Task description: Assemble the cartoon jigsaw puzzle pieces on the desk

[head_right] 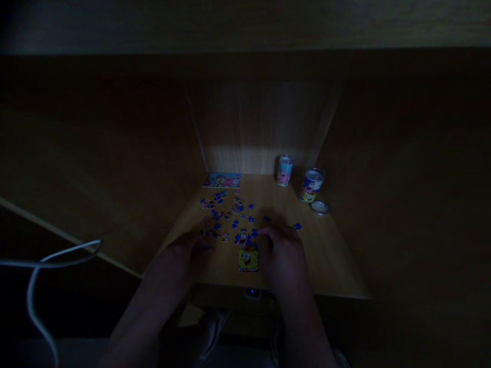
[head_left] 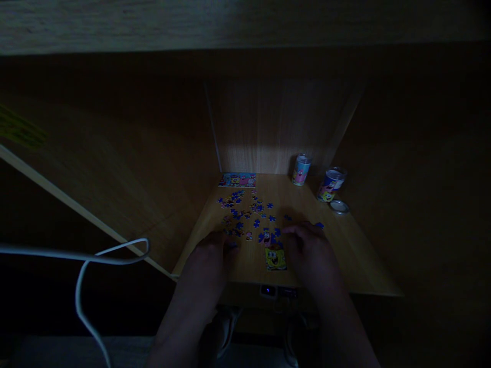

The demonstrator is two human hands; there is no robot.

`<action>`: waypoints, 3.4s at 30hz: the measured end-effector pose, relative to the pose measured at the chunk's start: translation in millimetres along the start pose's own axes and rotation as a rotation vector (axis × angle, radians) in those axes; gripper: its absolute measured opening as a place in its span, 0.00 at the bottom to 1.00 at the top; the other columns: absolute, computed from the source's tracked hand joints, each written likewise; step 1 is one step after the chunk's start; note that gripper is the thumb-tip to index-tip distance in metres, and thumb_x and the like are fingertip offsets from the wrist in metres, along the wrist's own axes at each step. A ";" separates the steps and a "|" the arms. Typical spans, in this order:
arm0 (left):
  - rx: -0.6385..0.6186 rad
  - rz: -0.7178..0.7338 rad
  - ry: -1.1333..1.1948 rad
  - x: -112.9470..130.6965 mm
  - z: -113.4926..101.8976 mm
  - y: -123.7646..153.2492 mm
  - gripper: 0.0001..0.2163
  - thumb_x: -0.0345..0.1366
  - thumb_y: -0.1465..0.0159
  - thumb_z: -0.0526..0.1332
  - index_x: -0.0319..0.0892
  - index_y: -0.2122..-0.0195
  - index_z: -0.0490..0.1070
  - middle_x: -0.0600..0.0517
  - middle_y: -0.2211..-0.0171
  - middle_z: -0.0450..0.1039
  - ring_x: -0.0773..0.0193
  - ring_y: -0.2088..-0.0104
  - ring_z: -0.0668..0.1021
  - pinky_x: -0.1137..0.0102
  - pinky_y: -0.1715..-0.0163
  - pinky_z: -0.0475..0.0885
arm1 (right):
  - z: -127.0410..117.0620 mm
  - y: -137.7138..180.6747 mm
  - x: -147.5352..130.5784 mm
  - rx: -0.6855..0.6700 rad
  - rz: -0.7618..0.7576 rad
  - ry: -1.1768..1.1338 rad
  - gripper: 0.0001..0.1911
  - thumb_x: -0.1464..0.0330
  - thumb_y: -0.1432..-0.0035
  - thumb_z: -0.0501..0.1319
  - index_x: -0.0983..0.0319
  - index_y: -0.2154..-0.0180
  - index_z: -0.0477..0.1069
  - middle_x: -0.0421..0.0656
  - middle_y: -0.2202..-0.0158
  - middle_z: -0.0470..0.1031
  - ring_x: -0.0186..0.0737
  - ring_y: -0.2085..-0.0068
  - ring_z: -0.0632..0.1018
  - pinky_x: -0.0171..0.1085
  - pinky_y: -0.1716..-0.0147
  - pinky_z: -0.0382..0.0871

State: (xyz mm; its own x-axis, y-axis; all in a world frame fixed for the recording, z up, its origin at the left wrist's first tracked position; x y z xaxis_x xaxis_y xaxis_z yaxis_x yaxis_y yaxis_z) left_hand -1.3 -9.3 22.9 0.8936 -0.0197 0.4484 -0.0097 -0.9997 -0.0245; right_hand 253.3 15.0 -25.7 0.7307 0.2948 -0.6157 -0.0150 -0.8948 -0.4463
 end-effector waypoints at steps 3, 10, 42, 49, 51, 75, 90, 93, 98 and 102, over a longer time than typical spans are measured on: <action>-0.019 0.060 0.126 -0.9 3.6 -2.5 0.06 0.35 0.28 0.62 0.46 0.60 0.79 0.48 0.61 0.88 0.50 0.59 0.89 0.60 0.58 0.78 | -0.4 0.2 -0.6 0.006 0.000 0.005 0.13 0.73 0.31 0.60 0.56 0.58 0.83 0.47 0.55 0.87 0.52 0.51 0.85 0.50 0.46 0.78; -0.033 0.154 0.258 -1.6 8.1 -4.0 0.07 0.34 0.29 0.62 0.49 0.62 0.80 0.52 0.60 0.89 0.53 0.59 0.89 0.62 0.58 0.78 | -0.9 0.2 -0.8 0.017 -0.030 0.003 0.13 0.72 0.30 0.59 0.56 0.58 0.83 0.47 0.55 0.87 0.51 0.52 0.85 0.49 0.46 0.78; 0.053 -0.213 -0.192 -12.7 -12.7 -2.6 0.14 0.29 0.22 0.58 0.43 0.44 0.82 0.42 0.55 0.89 0.47 0.56 0.90 0.61 0.57 0.80 | -0.1 -0.3 0.0 -0.019 -0.015 -0.011 0.12 0.71 0.28 0.59 0.57 0.57 0.83 0.47 0.54 0.87 0.52 0.50 0.84 0.53 0.43 0.76; 0.073 -0.160 -0.308 -27.5 -5.6 -7.9 0.17 0.28 0.21 0.56 0.42 0.40 0.83 0.40 0.48 0.88 0.47 0.51 0.90 0.59 0.49 0.82 | 0.1 0.0 0.6 -0.019 -0.009 -0.008 0.12 0.71 0.29 0.59 0.57 0.57 0.83 0.47 0.54 0.87 0.52 0.50 0.85 0.51 0.44 0.76; 0.066 -0.162 -0.310 -29.7 -3.6 -9.2 0.16 0.29 0.20 0.56 0.40 0.41 0.83 0.39 0.50 0.88 0.45 0.52 0.89 0.57 0.48 0.82 | -0.4 -0.2 -0.3 -0.015 -0.014 -0.005 0.12 0.71 0.29 0.59 0.57 0.57 0.83 0.47 0.54 0.87 0.52 0.51 0.85 0.51 0.44 0.76; 0.258 0.579 0.406 25.4 54.2 -4.5 0.09 0.27 0.22 0.64 0.48 0.48 0.80 0.51 0.54 0.87 0.57 0.54 0.87 0.63 0.51 0.82 | -5.7 2.5 -9.7 -0.179 -0.171 -0.283 0.02 0.64 0.26 0.68 0.53 0.55 0.81 0.41 0.56 0.86 0.45 0.52 0.84 0.45 0.50 0.77; 0.034 0.664 0.149 31.7 51.1 -3.4 0.04 0.31 0.26 0.72 0.46 0.52 0.82 0.49 0.50 0.87 0.51 0.48 0.84 0.51 0.43 0.79 | 0.7 -0.8 -2.8 -0.102 0.067 -0.083 0.09 0.69 0.29 0.64 0.55 0.58 0.84 0.45 0.57 0.88 0.50 0.55 0.87 0.47 0.51 0.79; 0.033 0.662 0.152 31.4 51.8 -4.3 0.05 0.30 0.27 0.73 0.46 0.52 0.83 0.49 0.50 0.87 0.51 0.48 0.85 0.52 0.43 0.79 | -0.2 -1.2 -3.8 -0.132 0.052 -0.075 0.08 0.69 0.29 0.65 0.54 0.59 0.85 0.44 0.58 0.88 0.49 0.55 0.86 0.47 0.52 0.78; 0.037 0.667 0.148 32.0 52.6 -4.8 0.05 0.30 0.26 0.72 0.46 0.53 0.82 0.49 0.50 0.87 0.50 0.48 0.85 0.52 0.43 0.78 | -0.7 -2.1 -4.6 -0.160 0.048 -0.091 0.08 0.70 0.29 0.66 0.54 0.60 0.85 0.41 0.59 0.89 0.48 0.56 0.86 0.46 0.52 0.77; 0.036 0.676 0.154 32.4 51.5 -4.2 0.05 0.30 0.26 0.72 0.45 0.53 0.82 0.49 0.50 0.87 0.51 0.48 0.85 0.52 0.42 0.77 | 1.2 -1.7 -4.3 -0.155 0.033 -0.017 0.09 0.71 0.28 0.66 0.54 0.59 0.85 0.43 0.58 0.89 0.48 0.55 0.86 0.46 0.51 0.76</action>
State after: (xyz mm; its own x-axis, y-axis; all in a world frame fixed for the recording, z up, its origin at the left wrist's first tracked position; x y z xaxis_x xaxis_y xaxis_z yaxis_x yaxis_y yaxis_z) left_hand 50.8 -4.8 -8.4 0.6228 -0.6429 0.4458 -0.5245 -0.7659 -0.3719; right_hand 249.4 15.6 -23.0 0.7201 0.2685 -0.6399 0.0674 -0.9448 -0.3206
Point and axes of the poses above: each hand's wrist, its own y-axis away from the middle knuckle, its own z-axis out of the palm, x = y × z, the point moved 1 cm from there along -y, towards the middle knuckle
